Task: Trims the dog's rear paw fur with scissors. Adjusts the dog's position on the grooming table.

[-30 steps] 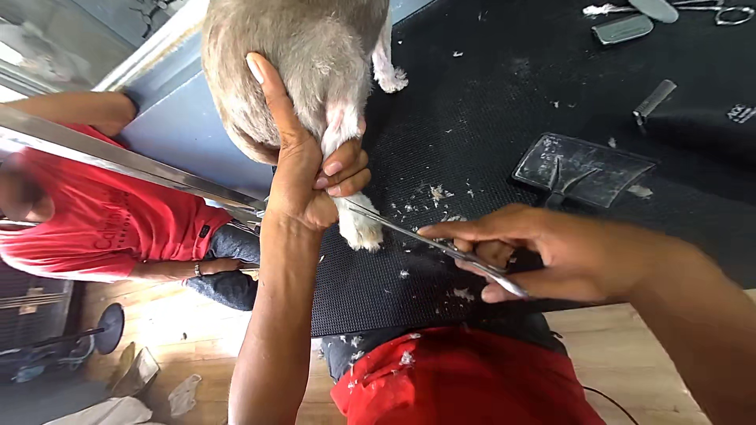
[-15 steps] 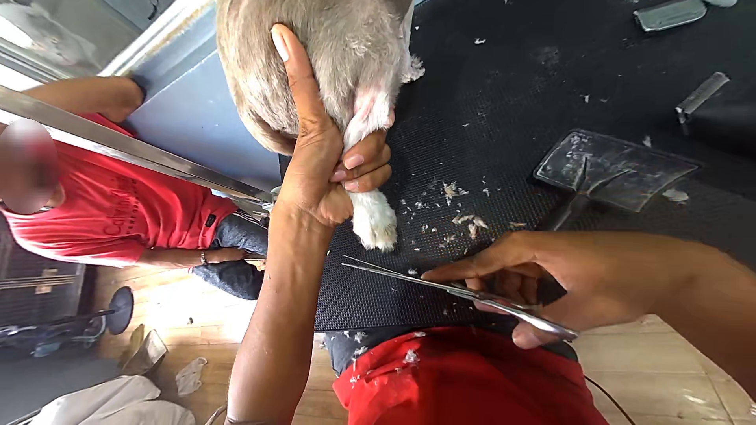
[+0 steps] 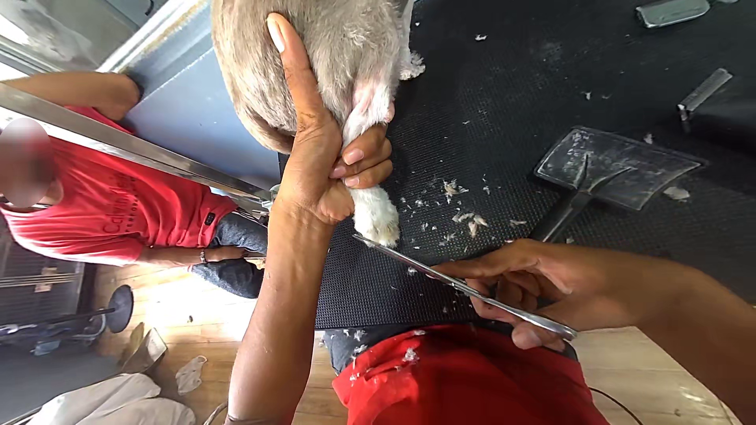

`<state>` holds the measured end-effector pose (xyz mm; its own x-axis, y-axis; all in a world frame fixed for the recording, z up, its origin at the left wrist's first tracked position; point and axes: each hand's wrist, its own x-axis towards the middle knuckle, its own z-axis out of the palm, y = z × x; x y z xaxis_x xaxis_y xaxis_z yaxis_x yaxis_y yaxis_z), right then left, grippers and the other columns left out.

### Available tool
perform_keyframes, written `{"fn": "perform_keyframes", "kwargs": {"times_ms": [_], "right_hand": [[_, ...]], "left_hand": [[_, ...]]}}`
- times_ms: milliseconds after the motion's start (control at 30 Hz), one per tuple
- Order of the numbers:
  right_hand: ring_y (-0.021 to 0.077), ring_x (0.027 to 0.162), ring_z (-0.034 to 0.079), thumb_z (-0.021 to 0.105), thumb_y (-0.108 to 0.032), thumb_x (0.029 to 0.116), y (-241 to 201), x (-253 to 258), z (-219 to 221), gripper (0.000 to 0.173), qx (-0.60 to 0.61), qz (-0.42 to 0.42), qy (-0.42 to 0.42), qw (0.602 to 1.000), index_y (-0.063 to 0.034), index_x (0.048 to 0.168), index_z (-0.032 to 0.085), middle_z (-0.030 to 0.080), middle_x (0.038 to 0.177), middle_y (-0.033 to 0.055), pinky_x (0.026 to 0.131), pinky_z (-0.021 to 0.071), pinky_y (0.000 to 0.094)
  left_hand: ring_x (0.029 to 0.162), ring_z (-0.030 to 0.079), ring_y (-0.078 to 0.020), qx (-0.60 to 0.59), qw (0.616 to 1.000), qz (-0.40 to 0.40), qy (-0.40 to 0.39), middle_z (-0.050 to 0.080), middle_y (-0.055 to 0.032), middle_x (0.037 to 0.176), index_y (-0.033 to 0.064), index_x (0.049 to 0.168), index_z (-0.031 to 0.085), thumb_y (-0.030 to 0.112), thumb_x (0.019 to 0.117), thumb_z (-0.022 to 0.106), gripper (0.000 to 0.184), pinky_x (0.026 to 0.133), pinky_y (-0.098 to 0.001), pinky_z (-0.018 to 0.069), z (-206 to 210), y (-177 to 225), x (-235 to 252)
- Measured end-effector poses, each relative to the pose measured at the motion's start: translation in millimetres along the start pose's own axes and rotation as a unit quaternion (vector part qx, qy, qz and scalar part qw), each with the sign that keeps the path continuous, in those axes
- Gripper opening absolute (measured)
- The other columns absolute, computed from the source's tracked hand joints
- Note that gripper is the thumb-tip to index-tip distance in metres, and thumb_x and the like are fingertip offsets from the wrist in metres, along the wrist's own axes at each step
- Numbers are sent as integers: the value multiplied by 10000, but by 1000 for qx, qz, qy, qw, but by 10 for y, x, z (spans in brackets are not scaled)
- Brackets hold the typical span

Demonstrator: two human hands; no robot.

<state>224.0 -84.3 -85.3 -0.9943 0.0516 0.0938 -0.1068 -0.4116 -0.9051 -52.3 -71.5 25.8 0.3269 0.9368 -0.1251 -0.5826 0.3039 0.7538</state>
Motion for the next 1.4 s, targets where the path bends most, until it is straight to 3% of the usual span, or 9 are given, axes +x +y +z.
{"fn": "perform_keyframes", "kwargs": {"times_ms": [400,700,833,1000,1400], "right_hand": [[12,574,610,702,-137,940,-21,46,31,703,32,6,-1,999,-212,1582,424,666,843,-6,512,542,150],[37,571,614,692,-83,924,-31,5,77,705,10,18,31,999,-226,1571,451,667,867,13,498,551,172],[10,613,602,734,-222,938,-16,-34,117,701,-39,10,24,999,-257,1574,443,675,913,-2,521,524,139],[8,615,588,729,-256,949,1,-57,160,717,-30,-7,39,999,-249,1592,414,658,902,-4,513,507,132],[23,595,605,711,-139,943,26,-50,192,721,5,-10,58,998,-226,1593,413,664,886,7,507,535,150]], "left_hand": [[384,436,-67,6,1000,1,13,424,30,521,130,803,540,916,848,139,883,355,-185,376,24,1,-1],[377,415,-70,16,1000,16,16,405,29,508,134,778,529,905,856,102,884,353,-188,361,38,-9,19],[381,420,-74,13,999,29,18,413,23,508,130,781,535,901,863,102,888,361,-191,368,47,-5,36],[380,419,-82,3,999,43,19,412,18,513,126,804,534,880,886,100,874,358,-200,374,60,-8,47],[387,423,-77,8,998,51,26,417,24,523,132,806,528,877,888,84,871,359,-195,373,92,-28,50]]}}
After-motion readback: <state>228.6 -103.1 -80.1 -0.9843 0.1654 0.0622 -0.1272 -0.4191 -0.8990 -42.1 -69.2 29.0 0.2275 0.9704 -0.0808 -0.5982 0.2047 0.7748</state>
